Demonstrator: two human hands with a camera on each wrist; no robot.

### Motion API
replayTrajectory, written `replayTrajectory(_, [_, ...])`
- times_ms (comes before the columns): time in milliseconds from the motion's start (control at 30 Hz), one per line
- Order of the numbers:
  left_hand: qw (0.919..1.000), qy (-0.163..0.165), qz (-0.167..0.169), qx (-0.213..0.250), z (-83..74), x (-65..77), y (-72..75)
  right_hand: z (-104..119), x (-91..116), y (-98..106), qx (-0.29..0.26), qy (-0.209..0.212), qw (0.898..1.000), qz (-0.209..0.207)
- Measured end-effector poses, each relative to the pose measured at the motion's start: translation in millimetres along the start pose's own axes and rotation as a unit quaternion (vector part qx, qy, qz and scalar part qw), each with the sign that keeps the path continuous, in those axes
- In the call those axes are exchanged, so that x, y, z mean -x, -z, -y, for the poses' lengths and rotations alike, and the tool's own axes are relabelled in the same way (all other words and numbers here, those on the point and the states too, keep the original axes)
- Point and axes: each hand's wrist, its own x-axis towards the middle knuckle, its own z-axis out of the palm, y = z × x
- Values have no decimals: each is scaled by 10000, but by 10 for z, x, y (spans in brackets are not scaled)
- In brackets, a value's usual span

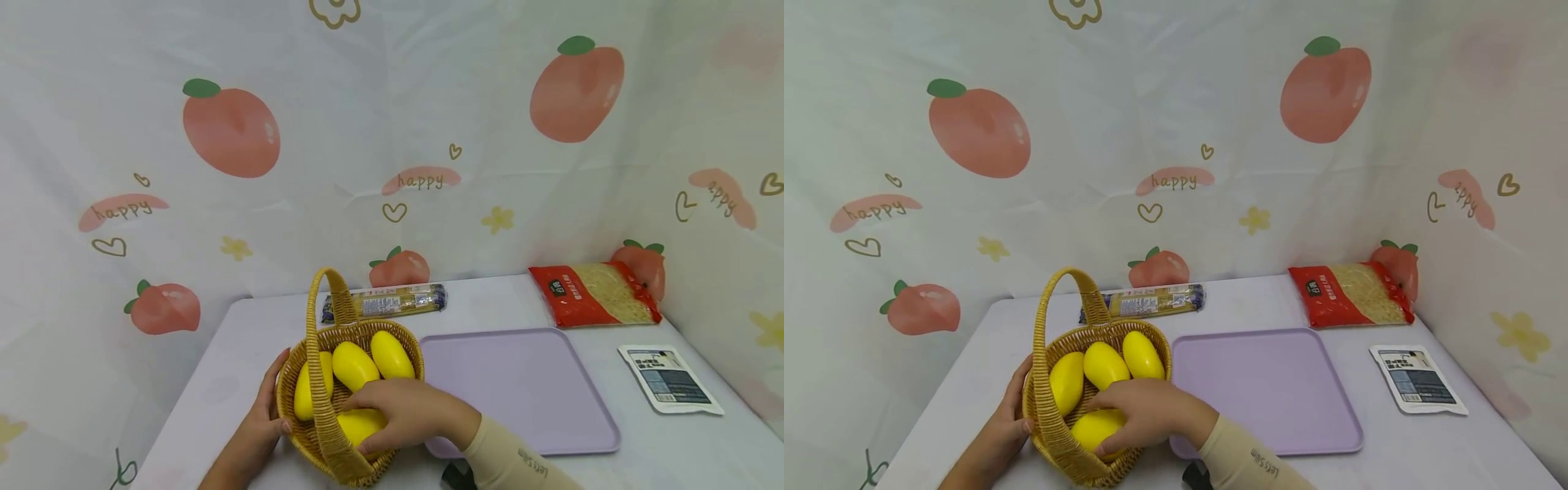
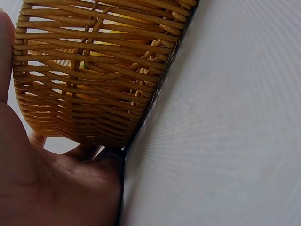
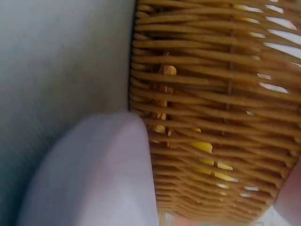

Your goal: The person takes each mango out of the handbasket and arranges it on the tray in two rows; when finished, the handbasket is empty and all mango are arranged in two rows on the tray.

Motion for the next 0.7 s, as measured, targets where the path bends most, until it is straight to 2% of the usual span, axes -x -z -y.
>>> replayTrajectory(133, [9999,90,-47,-16,-9,-3,-1,41,-30,-83,758,-366,9964,-49])
replayTrajectory(233, [9998,180,-78,-19,-12,0,-3,58,-44,-112,960,-544,9939,-51])
replayTrajectory(467, [9996,265,-68,-23,-30,5,-20,77,-54,-134,953,-808,9922,-6])
replayTrajectory(700, [9999,129,-27,-48,-40,9,-17,48,-36,-91,681,-585,9957,-229])
